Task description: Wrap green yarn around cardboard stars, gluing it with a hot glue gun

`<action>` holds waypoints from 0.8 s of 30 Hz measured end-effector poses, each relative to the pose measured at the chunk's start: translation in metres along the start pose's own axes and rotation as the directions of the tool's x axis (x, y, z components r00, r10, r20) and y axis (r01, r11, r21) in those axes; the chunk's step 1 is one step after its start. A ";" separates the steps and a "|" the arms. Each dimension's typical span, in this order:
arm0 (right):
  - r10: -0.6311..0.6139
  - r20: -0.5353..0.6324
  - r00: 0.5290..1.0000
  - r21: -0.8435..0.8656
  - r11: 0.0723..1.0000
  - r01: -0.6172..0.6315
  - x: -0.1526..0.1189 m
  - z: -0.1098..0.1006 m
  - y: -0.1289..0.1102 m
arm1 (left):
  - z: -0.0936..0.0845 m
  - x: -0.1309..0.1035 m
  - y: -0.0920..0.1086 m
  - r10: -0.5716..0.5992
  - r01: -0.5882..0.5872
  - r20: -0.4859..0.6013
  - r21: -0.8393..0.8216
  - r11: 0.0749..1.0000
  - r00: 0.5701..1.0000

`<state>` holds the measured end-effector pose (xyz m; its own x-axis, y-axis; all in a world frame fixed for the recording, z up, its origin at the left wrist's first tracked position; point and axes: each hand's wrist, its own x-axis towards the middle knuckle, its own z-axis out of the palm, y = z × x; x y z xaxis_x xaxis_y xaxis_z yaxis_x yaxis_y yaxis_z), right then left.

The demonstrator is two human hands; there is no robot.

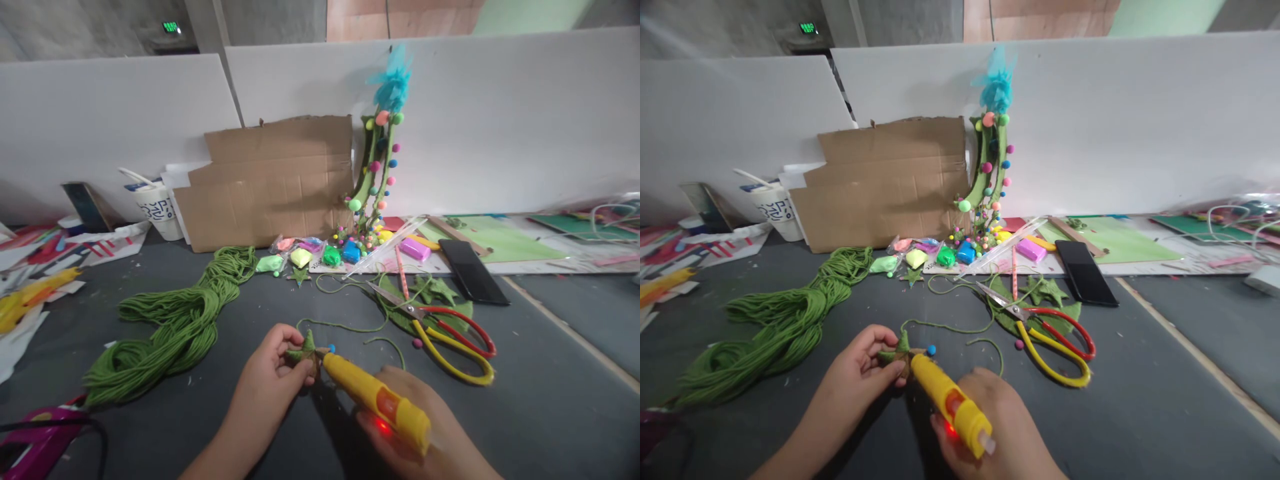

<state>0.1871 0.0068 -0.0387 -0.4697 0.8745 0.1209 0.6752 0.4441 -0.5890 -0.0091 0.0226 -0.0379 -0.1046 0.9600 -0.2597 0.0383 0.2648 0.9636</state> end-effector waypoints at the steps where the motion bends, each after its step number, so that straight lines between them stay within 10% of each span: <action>1: 0.010 0.008 1.000 0.005 1.000 -0.010 -0.001 0.000 0.000 | 0.000 0.000 0.000 -0.002 0.002 0.001 -0.001 1.000 1.000; 24: -0.003 0.008 1.000 0.016 1.000 0.003 -0.001 0.000 0.000 | -0.004 -0.001 -0.007 0.054 -0.058 0.035 0.128 0.990 0.998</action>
<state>0.1879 0.0059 -0.0386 -0.4765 0.8715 0.1161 0.6649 0.4436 -0.6010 -0.0132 0.0196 -0.0440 -0.0672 0.9754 -0.2098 0.1712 0.2184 0.9607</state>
